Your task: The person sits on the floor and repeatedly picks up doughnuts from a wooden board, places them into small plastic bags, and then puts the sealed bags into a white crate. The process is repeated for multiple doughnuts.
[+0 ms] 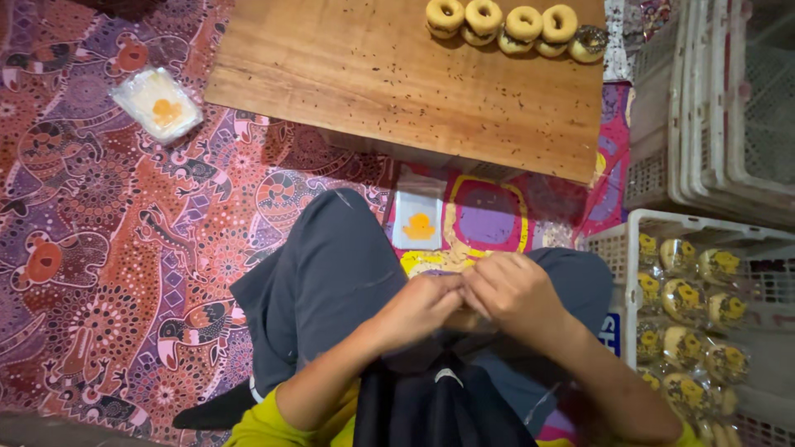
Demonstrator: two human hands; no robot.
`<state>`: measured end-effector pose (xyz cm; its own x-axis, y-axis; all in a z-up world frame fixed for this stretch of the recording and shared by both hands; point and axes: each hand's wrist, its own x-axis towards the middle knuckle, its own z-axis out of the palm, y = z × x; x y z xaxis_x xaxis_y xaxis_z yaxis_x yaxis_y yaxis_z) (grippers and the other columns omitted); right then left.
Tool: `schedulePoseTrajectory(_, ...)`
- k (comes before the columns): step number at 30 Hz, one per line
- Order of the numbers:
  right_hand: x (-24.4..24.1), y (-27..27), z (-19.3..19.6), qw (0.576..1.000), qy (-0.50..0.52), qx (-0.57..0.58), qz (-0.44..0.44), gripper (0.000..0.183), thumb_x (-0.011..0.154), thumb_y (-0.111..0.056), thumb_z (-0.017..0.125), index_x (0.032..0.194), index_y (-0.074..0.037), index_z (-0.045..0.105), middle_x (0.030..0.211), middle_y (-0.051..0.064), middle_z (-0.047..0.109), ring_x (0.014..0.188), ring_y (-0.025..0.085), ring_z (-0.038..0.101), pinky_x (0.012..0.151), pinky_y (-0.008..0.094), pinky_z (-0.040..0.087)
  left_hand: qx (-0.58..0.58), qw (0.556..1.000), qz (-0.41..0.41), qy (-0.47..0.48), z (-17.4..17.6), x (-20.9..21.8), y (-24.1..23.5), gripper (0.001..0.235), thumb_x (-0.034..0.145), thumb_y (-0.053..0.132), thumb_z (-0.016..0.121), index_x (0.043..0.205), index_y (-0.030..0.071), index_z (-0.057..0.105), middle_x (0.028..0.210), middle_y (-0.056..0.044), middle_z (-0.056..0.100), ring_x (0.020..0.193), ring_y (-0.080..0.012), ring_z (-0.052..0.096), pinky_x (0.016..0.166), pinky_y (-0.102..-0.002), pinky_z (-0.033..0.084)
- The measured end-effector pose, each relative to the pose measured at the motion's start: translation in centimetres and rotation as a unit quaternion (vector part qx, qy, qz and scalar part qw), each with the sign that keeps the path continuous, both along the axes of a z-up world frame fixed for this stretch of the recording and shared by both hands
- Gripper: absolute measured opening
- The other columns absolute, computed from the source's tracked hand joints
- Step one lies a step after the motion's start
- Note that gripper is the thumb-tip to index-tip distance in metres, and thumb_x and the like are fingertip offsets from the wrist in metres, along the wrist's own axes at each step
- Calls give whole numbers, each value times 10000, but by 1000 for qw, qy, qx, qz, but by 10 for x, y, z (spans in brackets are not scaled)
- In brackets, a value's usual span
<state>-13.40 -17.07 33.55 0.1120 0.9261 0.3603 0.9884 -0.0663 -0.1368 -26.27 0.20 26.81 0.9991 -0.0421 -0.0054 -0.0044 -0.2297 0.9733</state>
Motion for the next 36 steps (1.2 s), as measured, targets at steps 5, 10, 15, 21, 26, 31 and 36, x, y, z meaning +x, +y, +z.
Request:
schedulePoseTrajectory(5,31,-24,-21,937,112,-102,-314,156,882,-233,815,997,-169,731,1012,35,712,1043,219,682,874,364,519,-32,999,24,5,64,-27,38,271,1010,127,459,1151,51,677,1015,-109,783,994,-248,773,872,-350,589)
schedulePoseTrajectory(10,17,-14,-34,838,106,-468,-261,1185,679,-425,937,1608,-216,231,1715,127,83,1528,368,9,1205,575,132,-4,991,-129,24,79,-29,61,259,1038,180,465,1114,116,704,1277,-141,676,1273,-323,546,1076,-413,481)
schedulePoseTrajectory(15,3,11,-52,848,480,-225,-28,821,745,-361,866,1461,-107,555,1532,144,562,1431,323,485,1211,458,405,-86,952,-257,-141,38,-9,49,253,1099,200,510,1176,137,743,1763,-155,112,1618,-426,-180,1307,-559,3)
schedulePoseTrajectory(21,-10,50,-93,830,553,-63,34,778,737,-125,899,1431,-17,566,1598,173,456,1477,322,449,1191,452,387,-103,987,-68,-103,2,-3,55,279,1117,285,527,1258,177,742,1708,-78,400,1705,-397,105,1373,-570,33)
schedulePoseTrajectory(26,-38,67,-120,697,708,26,-111,864,728,-128,883,1471,-70,447,1396,111,560,1247,200,593,1018,383,521,29,990,109,-81,-18,6,61,338,1040,281,568,1293,178,767,1725,-161,258,1590,-438,-93,1184,-571,-96)
schedulePoseTrajectory(31,-39,74,-119,821,571,12,-26,378,792,-52,927,1101,-36,710,1081,75,713,1027,183,677,958,330,538,-272,920,276,-55,-44,21,66,551,992,439,577,1417,89,563,1560,-137,490,1553,-355,212,1248,-499,137)
schedulePoseTrajectory(36,-72,85,-126,541,803,240,-72,271,875,-63,826,1020,-59,597,1164,64,640,1056,158,647,951,325,535,-568,766,287,-97,-51,-14,35,474,1117,399,508,1259,-25,667,1224,-219,727,1146,-331,657,1019,-454,501)
